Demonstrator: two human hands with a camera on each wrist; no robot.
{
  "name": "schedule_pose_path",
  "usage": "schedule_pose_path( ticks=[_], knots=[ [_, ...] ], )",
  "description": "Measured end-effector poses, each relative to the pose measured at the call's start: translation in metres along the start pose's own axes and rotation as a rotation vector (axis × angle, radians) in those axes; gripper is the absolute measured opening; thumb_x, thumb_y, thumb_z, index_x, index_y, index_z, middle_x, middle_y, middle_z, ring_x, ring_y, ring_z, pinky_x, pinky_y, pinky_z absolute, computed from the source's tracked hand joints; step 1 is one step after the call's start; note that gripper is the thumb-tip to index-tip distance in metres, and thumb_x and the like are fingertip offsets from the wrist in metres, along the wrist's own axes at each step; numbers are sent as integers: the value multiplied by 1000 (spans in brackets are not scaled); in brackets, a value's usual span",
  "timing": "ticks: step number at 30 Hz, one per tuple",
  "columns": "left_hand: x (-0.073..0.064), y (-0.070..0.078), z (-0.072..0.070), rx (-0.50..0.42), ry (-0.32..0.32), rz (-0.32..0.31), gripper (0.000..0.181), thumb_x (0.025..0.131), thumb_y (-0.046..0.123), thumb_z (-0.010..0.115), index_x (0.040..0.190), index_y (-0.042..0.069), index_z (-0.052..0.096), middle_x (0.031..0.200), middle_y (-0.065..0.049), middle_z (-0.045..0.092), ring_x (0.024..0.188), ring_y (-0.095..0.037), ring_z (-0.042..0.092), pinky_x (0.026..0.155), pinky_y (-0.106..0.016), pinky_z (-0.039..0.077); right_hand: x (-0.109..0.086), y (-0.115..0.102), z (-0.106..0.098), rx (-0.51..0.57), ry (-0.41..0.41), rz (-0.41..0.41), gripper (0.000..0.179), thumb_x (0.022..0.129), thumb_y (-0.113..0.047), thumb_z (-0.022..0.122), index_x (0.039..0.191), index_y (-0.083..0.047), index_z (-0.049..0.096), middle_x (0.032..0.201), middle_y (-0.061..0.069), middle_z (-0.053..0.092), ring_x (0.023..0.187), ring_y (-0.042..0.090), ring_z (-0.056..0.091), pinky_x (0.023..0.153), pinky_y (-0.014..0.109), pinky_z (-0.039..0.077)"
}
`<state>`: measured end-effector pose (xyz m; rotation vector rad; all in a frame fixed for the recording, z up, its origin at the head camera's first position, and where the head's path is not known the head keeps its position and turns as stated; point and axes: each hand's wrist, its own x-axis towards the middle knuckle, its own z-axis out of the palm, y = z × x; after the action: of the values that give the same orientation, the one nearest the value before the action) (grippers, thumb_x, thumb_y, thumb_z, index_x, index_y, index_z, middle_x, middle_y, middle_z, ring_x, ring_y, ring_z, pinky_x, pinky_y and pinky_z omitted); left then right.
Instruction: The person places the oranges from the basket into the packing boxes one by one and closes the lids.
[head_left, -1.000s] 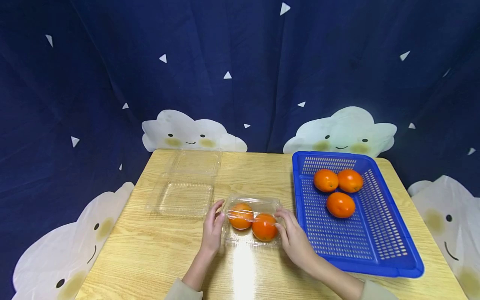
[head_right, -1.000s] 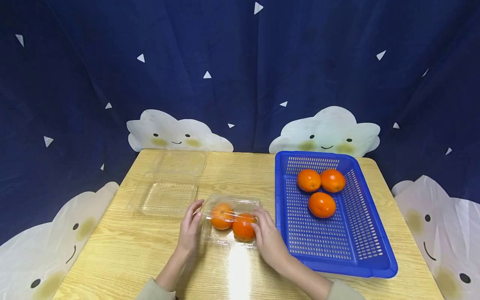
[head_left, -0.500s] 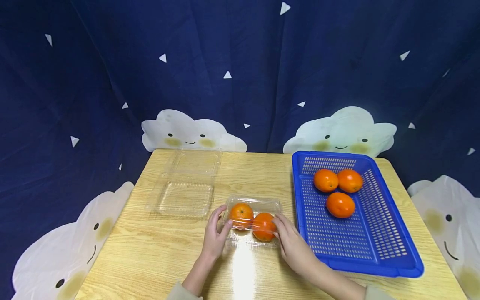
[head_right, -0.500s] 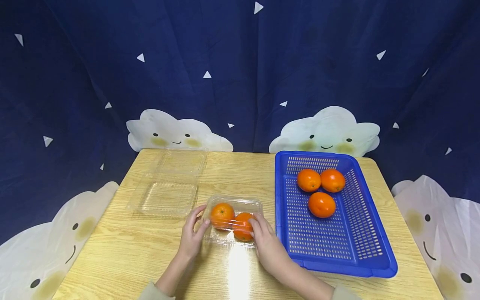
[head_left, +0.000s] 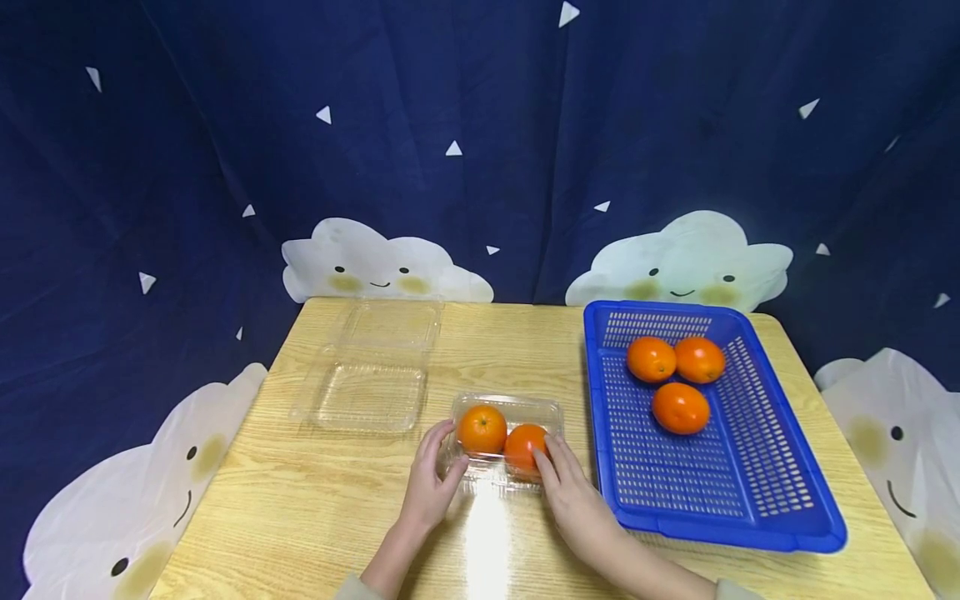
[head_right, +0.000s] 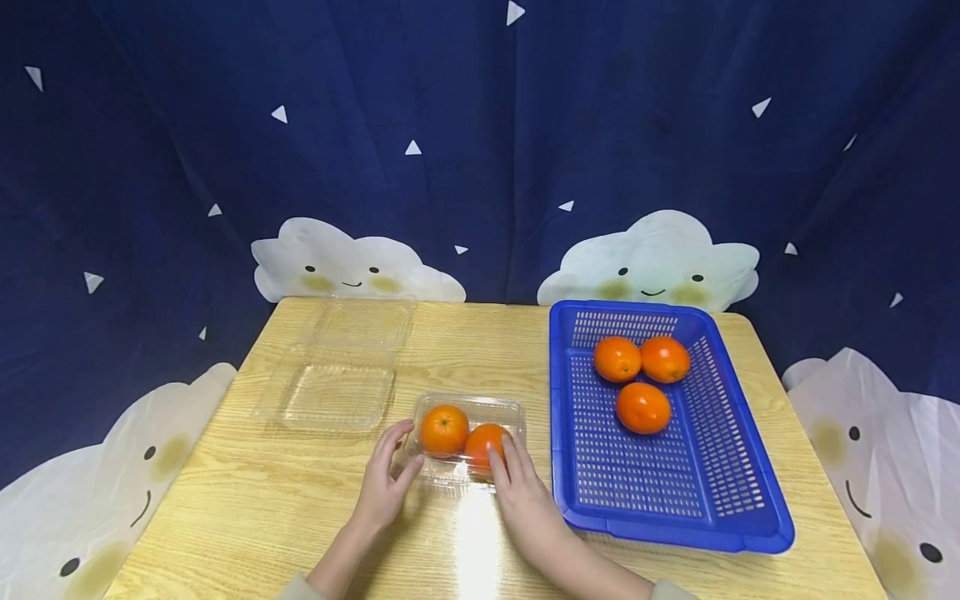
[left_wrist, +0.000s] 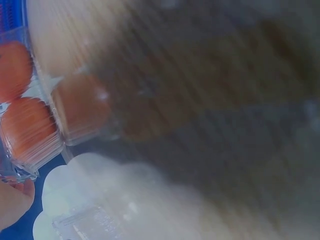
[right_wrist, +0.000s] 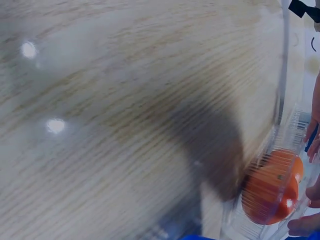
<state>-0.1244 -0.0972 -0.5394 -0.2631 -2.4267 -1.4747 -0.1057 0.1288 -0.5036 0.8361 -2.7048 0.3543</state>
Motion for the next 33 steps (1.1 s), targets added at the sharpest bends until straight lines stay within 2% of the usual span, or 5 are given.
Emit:
schedule_pose_path(
  ticks=[9,16,20,27,33],
  knots=[
    [-5,-3,1,27,-24,1,52,80,13,64,126,-2,47,132,-16,44,123,-34,41,97,-55,32,-7,0,8,-23,11,-30,63,62,20,60,122,6,47,126,31,41,116,47,43,79,42,48],
    [-8,-6,2,39,-46,-17,53,78,13,62,127,0,46,133,-14,43,123,-34,40,97,-54,32,-12,4,17,41,39,-20,58,66,18,51,122,4,46,128,28,40,117,46,40,85,47,45],
    [-8,-6,2,34,-54,-37,55,75,6,59,128,2,45,134,-12,42,124,-33,39,98,-52,33,-14,6,21,174,50,47,63,62,19,49,123,2,48,131,25,39,121,44,37,94,51,37],
    [-9,-7,1,-37,-75,-83,57,76,-6,46,132,5,40,136,-10,40,125,-33,37,97,-52,34,-15,5,28,415,155,190,41,81,13,50,119,-4,52,131,19,43,123,38,37,95,54,32],
    [-9,-9,1,-61,-84,-93,55,79,-11,40,132,3,39,136,-12,38,127,-31,35,99,-48,33,-16,7,34,565,170,333,44,84,10,45,127,0,43,139,22,31,128,37,30,98,51,27]
  ],
)
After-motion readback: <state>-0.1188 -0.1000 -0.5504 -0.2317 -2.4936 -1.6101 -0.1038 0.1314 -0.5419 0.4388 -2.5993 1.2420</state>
